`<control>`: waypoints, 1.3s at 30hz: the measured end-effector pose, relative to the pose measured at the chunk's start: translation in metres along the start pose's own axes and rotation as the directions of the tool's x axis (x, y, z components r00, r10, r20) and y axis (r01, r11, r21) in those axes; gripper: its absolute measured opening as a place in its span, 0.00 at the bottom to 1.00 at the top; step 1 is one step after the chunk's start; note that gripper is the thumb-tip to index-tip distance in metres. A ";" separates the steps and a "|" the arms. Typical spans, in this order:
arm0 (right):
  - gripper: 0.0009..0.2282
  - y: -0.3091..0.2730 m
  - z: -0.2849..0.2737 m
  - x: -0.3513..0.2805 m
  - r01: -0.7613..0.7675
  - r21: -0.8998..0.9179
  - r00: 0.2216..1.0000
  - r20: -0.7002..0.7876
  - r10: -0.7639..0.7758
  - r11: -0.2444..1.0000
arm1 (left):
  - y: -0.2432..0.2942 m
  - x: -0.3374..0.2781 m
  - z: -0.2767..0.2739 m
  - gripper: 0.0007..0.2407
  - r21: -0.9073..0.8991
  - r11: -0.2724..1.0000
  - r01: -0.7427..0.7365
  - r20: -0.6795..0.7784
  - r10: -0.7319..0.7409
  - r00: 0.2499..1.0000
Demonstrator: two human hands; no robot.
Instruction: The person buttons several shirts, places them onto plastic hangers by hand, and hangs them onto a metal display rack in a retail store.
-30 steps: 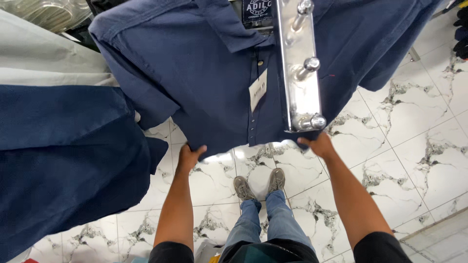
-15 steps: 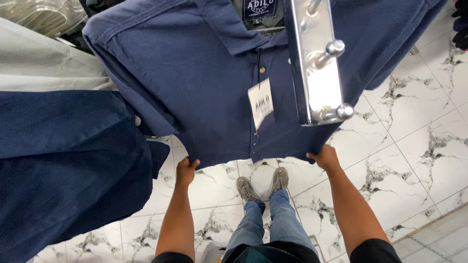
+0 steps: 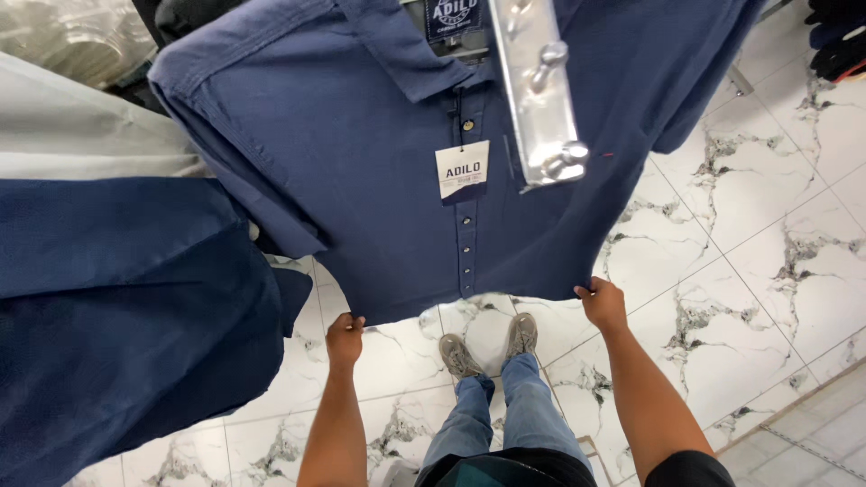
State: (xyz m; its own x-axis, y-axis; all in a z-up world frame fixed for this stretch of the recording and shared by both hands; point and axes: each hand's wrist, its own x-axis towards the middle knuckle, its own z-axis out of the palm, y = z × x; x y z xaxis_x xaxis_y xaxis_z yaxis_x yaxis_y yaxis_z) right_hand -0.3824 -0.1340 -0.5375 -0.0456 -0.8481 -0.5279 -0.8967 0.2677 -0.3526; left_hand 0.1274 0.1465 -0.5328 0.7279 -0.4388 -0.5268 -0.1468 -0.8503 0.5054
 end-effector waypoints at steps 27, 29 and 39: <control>0.24 -0.378 -0.304 -0.192 0.643 -0.724 -0.337 -0.560 -0.757 0.250 | 0.446 -0.230 -0.235 0.17 0.653 0.008 -0.757 -0.417 0.839 -0.350; 0.25 -0.400 -0.317 -0.192 0.624 -0.740 -0.364 -0.559 -0.745 0.251 | 0.476 -0.231 -0.236 0.21 0.711 0.028 -0.703 -0.399 0.839 -0.370; 0.39 -0.368 -0.353 -0.127 0.647 -0.611 0.011 -0.590 -0.807 0.456 | 0.444 -0.145 -0.240 0.39 0.772 0.309 -0.556 -0.347 0.937 0.038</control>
State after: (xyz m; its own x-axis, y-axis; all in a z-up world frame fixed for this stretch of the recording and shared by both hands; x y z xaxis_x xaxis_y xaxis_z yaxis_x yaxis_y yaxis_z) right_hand -0.2021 -0.2862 -0.0683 0.4631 -0.4957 0.7347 -0.7076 -0.7059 -0.0303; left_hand 0.1172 -0.0974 -0.0678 0.1232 -0.7125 0.6908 -0.9668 -0.2431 -0.0784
